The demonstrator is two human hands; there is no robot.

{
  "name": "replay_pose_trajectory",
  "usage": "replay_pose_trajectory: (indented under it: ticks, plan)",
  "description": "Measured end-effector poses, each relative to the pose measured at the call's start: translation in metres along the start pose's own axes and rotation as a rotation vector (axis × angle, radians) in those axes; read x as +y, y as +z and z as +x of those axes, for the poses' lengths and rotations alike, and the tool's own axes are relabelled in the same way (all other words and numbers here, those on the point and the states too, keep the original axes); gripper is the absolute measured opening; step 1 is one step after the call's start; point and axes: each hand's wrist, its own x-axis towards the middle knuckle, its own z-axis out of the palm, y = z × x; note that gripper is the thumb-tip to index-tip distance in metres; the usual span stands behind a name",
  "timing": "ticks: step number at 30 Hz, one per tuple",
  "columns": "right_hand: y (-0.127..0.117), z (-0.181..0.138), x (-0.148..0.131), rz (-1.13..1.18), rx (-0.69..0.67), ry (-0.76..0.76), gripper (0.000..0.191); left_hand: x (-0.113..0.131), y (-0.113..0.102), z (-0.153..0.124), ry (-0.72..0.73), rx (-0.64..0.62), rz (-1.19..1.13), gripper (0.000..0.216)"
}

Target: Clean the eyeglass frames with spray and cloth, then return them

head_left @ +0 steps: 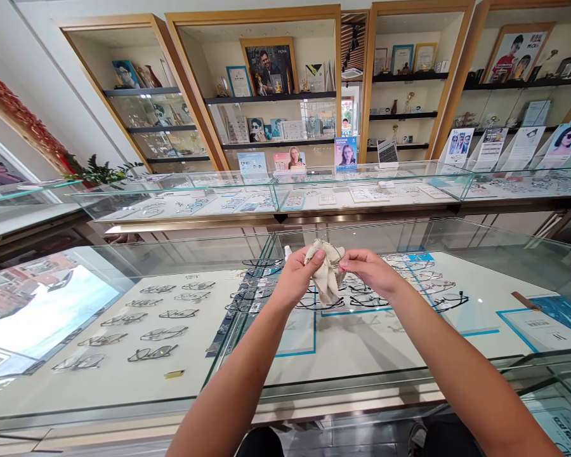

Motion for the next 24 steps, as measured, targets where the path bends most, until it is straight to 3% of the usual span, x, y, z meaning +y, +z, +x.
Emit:
replay_pose_trajectory:
  ticks: [4, 17, 24]
  plan:
    - [0.002, 0.0, 0.0, 0.024, -0.001, 0.011, 0.039, 0.005, 0.003, -0.002, -0.038, -0.019, -0.025, 0.05]
    - [0.012, -0.001, 0.009, -0.006, -0.081, 0.046, 0.046, 0.002, 0.018, -0.007, 0.057, 0.198, 0.024, 0.057]
    - [0.005, -0.001, -0.001, 0.034, 0.022, 0.037, 0.043, 0.0, 0.007, -0.002, -0.005, 0.067, -0.102, 0.054]
